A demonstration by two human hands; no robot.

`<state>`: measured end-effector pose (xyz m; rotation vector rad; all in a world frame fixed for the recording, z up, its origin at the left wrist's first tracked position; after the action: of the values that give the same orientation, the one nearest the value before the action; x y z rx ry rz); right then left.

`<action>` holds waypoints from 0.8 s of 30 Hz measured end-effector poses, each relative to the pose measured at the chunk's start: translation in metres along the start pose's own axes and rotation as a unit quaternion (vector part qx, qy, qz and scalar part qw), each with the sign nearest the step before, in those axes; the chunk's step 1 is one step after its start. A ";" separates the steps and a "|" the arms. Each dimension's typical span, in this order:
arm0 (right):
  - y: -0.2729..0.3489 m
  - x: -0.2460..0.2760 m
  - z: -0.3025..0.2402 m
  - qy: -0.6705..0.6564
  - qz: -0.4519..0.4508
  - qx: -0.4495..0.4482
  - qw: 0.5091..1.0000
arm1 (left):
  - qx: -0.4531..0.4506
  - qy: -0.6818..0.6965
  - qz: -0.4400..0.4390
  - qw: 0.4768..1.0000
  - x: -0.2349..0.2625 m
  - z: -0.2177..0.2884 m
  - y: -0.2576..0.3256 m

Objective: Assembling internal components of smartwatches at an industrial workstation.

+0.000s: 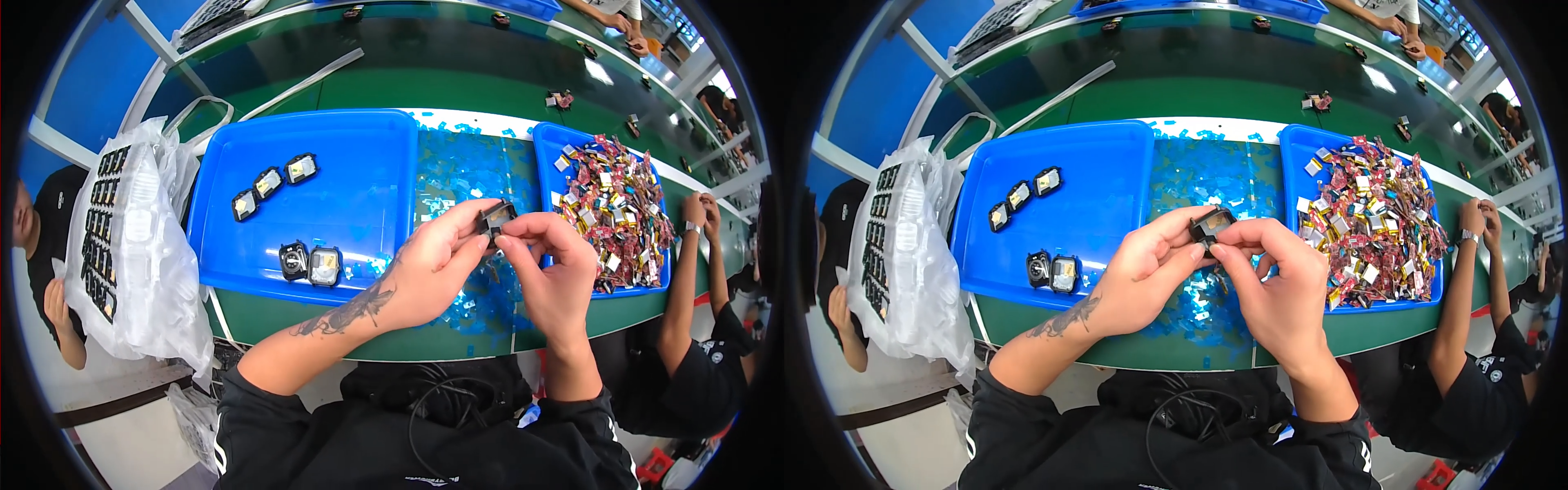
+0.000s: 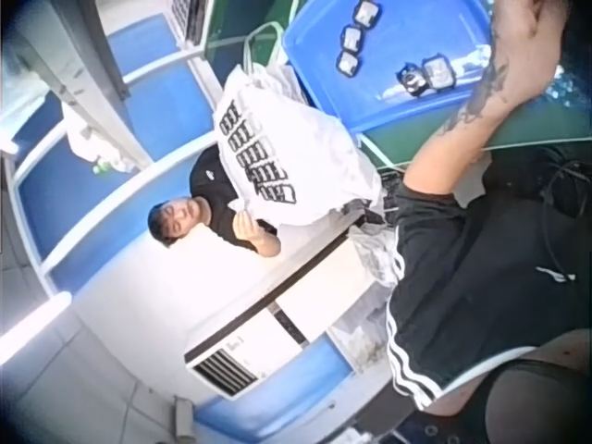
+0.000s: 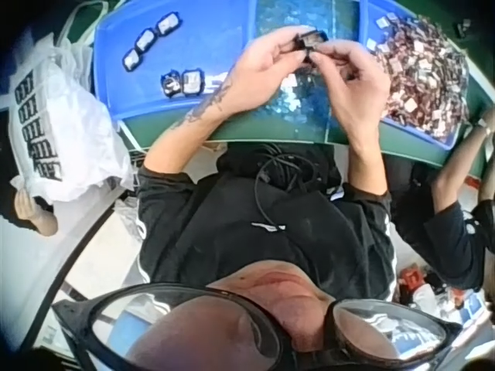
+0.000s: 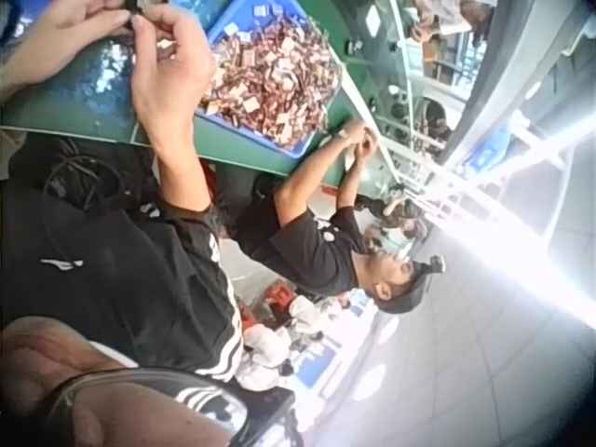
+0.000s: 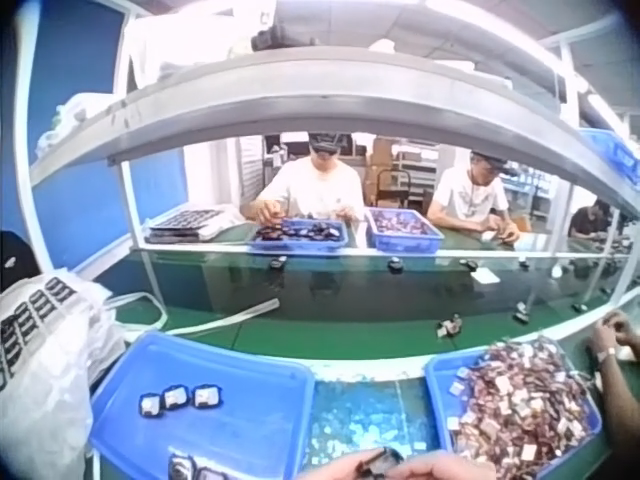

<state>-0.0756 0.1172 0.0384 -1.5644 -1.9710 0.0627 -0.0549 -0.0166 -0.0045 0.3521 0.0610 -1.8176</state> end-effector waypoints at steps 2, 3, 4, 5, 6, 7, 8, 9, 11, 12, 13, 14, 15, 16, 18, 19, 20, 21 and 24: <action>-0.002 -0.001 -0.003 0.014 -0.007 0.001 1.000 | 0.005 0.000 -0.012 1.000 -0.001 -0.001 0.001; -0.002 -0.001 -0.003 0.015 -0.008 -0.001 1.000 | 0.006 0.001 -0.013 1.000 -0.001 0.000 0.001; -0.002 -0.002 -0.004 0.011 -0.007 0.003 1.000 | 0.004 -0.001 -0.020 1.000 -0.003 0.002 0.001; -0.001 -0.002 -0.004 0.006 -0.006 0.006 1.000 | 0.002 -0.004 -0.026 1.000 -0.004 0.003 0.001; -0.002 -0.002 -0.003 0.006 -0.006 0.005 1.000 | 0.003 -0.003 -0.026 1.000 -0.004 0.002 0.001; -0.003 -0.002 -0.004 -0.005 -0.001 0.011 1.000 | -0.003 -0.008 -0.028 1.000 -0.004 0.002 0.001; -0.003 -0.001 -0.005 -0.016 0.005 0.017 1.000 | -0.008 -0.013 -0.029 0.999 -0.004 0.002 0.001; -0.003 -0.001 -0.006 -0.016 0.005 0.016 1.000 | -0.007 -0.013 -0.029 0.999 -0.004 0.001 0.001; -0.003 -0.002 -0.005 -0.043 0.008 -0.008 0.999 | -0.011 -0.013 -0.031 0.999 -0.005 0.000 0.001; -0.003 -0.001 -0.004 -0.043 0.008 -0.009 0.999 | -0.010 -0.013 -0.031 0.999 -0.005 0.000 0.001; -0.004 -0.002 -0.004 -0.041 0.003 -0.003 0.999 | -0.016 -0.012 -0.033 0.999 -0.005 0.001 0.001; -0.005 -0.002 -0.004 -0.038 -0.001 0.002 0.999 | -0.023 -0.012 -0.034 0.999 -0.005 0.002 0.001; -0.005 -0.002 -0.003 -0.039 -0.001 0.002 0.999 | -0.022 -0.013 -0.035 0.999 -0.005 0.001 0.001; -0.004 -0.002 -0.001 -0.035 -0.001 0.007 0.999 | -0.024 -0.026 -0.033 0.999 -0.005 0.001 0.001; -0.005 -0.001 -0.001 -0.031 0.000 0.011 0.999 | -0.024 -0.041 -0.033 0.998 -0.006 0.001 0.001; -0.005 0.000 -0.002 -0.015 -0.006 0.014 1.000 | -0.023 -0.057 -0.031 0.998 -0.005 0.000 0.002; -0.005 0.000 -0.003 0.002 -0.011 0.017 1.000 | -0.021 -0.073 -0.030 0.997 -0.006 0.000 0.002; -0.006 0.001 -0.003 0.002 -0.009 0.016 1.000 | -0.020 -0.074 -0.032 0.997 -0.006 0.000 0.002; -0.007 -0.001 -0.002 -0.008 -0.011 0.007 1.000 | -0.008 -0.067 -0.045 0.997 -0.008 -0.002 0.002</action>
<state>-0.0811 0.1139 0.0423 -1.5367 -1.9966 0.0802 -0.0509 -0.0095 -0.0040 0.2182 -0.0035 -1.9257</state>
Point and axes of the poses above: each hand's wrist, its own y-axis away from the middle knuckle, its own x-axis out of the back of the hand, z = x × y, the point moved 7 cm from there along -y, towards the middle knuckle, and after that the axes turned 7 degrees about x, right-handed, at the moved point
